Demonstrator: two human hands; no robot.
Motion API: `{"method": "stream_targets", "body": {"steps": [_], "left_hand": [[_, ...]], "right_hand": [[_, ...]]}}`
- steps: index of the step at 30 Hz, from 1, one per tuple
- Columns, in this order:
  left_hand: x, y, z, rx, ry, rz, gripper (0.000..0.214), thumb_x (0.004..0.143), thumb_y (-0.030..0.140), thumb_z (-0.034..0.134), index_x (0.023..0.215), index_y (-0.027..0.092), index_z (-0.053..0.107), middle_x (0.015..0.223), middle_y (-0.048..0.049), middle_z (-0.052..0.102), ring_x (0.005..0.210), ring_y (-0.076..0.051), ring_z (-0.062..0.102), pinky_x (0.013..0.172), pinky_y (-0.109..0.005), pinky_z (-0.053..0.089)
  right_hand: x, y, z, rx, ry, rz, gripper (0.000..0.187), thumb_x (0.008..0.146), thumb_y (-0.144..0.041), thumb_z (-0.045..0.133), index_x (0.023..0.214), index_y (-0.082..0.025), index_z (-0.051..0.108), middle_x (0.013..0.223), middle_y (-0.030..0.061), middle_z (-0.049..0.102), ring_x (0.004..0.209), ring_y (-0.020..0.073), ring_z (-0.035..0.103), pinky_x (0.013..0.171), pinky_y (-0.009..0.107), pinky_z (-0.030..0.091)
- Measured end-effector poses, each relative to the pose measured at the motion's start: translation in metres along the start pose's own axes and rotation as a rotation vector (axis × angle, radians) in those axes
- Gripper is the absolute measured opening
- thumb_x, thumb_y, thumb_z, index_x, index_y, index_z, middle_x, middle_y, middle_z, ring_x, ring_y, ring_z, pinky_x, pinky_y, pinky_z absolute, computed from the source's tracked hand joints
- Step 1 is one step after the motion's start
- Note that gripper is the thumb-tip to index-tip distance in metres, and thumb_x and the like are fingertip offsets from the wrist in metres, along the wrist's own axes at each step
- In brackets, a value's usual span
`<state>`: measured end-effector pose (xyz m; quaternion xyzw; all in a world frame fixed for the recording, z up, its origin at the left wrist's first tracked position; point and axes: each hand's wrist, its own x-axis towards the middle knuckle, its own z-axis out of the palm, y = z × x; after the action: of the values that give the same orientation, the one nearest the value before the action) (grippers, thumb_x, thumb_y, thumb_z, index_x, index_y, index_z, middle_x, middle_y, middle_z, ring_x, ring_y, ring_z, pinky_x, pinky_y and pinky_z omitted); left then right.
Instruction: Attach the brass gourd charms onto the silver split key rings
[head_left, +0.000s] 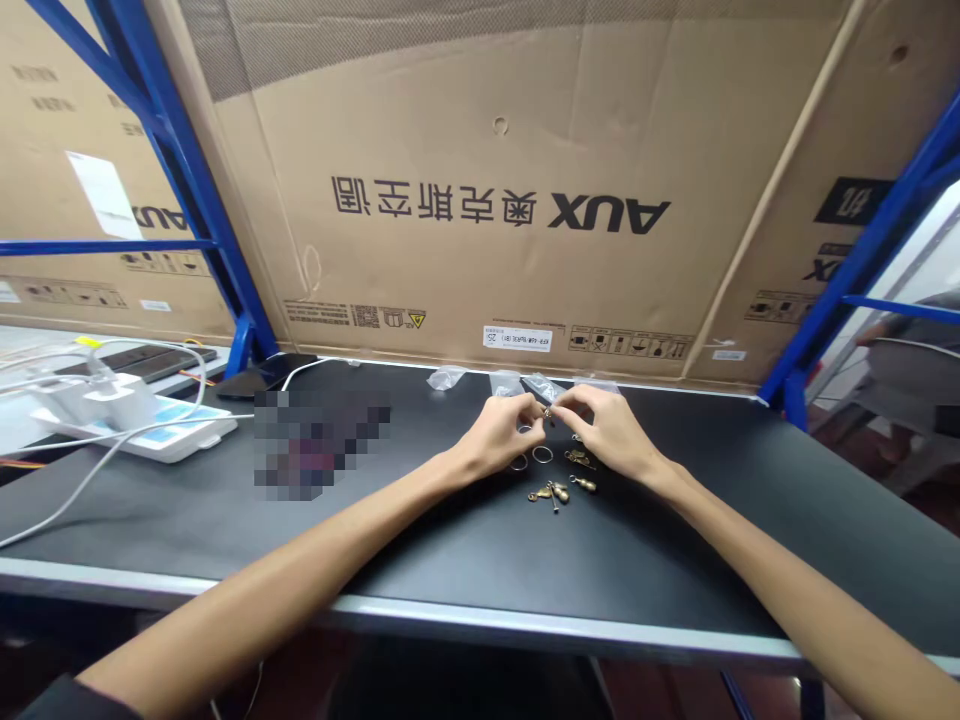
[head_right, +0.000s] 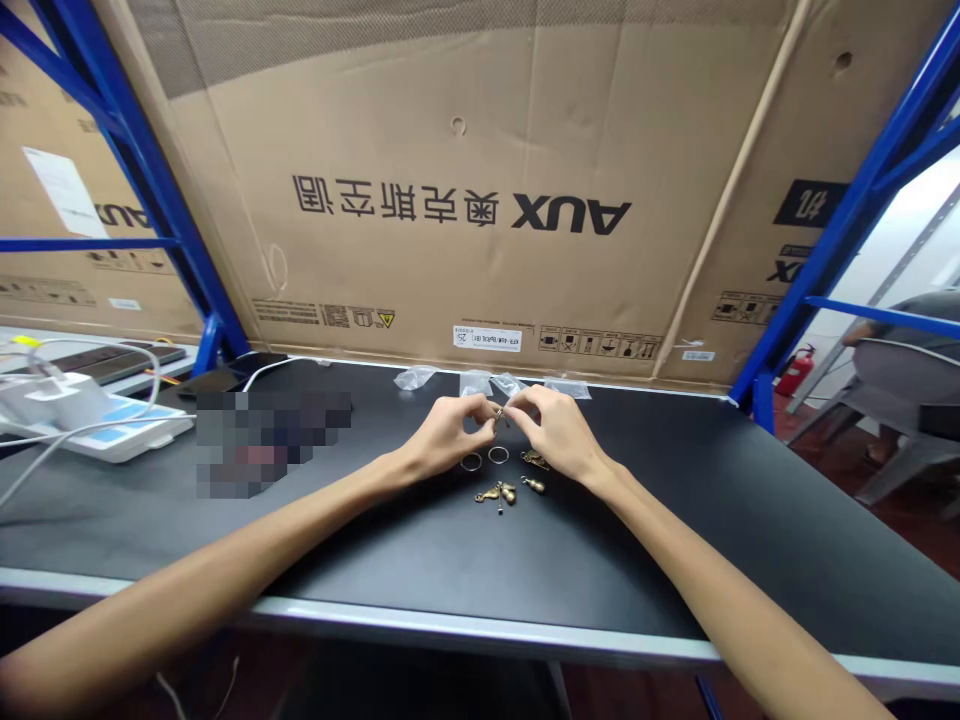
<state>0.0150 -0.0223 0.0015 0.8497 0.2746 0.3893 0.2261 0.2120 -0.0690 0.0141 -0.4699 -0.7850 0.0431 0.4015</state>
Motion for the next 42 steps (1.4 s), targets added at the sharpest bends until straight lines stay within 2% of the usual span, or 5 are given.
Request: {"method": "stream_targets", "body": {"steps": [9, 16, 21, 30, 42], "left_hand": [[0.000, -0.001, 0.001, -0.011, 0.016, -0.074, 0.005, 0.077, 0.020, 0.060, 0.077, 0.018, 0.064, 0.073, -0.0014, 0.069, 0.069, -0.017, 0.062, 0.068, -0.029, 0.049], [0.005, 0.000, -0.008, -0.137, 0.122, -0.132, 0.019, 0.085, 0.032, 0.061, 0.078, 0.016, 0.064, 0.079, -0.0048, 0.072, 0.075, -0.019, 0.068, 0.073, -0.032, 0.055], [0.011, -0.006, -0.016, -0.344, 0.096, -0.167, 0.024, 0.084, 0.038, 0.066, 0.080, 0.014, 0.066, 0.082, -0.0077, 0.075, 0.076, -0.019, 0.071, 0.075, -0.033, 0.057], [0.012, -0.009, -0.013, -0.427, 0.032, -0.223, 0.023, 0.082, 0.036, 0.069, 0.082, 0.012, 0.072, 0.091, -0.0109, 0.077, 0.081, -0.022, 0.074, 0.079, -0.035, 0.060], [0.012, -0.012, -0.013, -0.421, 0.001, -0.252, 0.027, 0.084, 0.038, 0.067, 0.085, 0.012, 0.075, 0.091, -0.0118, 0.078, 0.081, -0.022, 0.074, 0.079, -0.034, 0.058]], "right_hand": [[-0.004, -0.002, 0.004, -0.033, 0.051, -0.054, 0.020, 0.099, -0.035, 0.055, 0.093, -0.022, 0.070, 0.095, 0.0044, 0.074, 0.086, 0.0214, 0.068, 0.081, 0.036, 0.052], [-0.004, -0.003, 0.004, -0.337, -0.025, -0.310, 0.030, 0.104, -0.030, 0.044, 0.101, -0.019, 0.072, 0.101, 0.0108, 0.074, 0.092, 0.0246, 0.067, 0.082, 0.037, 0.050], [0.002, 0.009, -0.018, -0.344, -0.030, -0.101, 0.022, 0.100, -0.029, 0.054, 0.100, -0.022, 0.075, 0.101, 0.0068, 0.076, 0.087, 0.0232, 0.069, 0.078, 0.034, 0.050], [0.001, 0.039, -0.036, -0.300, -0.424, 0.051, 0.016, 0.092, -0.033, 0.064, 0.090, -0.025, 0.078, 0.085, 0.0009, 0.078, 0.076, 0.0203, 0.071, 0.074, 0.031, 0.050], [0.003, 0.028, -0.048, -0.346, -0.394, 0.092, 0.023, 0.094, -0.036, 0.058, 0.086, -0.025, 0.076, 0.081, 0.0007, 0.077, 0.071, 0.0188, 0.067, 0.067, 0.029, 0.046]]}}
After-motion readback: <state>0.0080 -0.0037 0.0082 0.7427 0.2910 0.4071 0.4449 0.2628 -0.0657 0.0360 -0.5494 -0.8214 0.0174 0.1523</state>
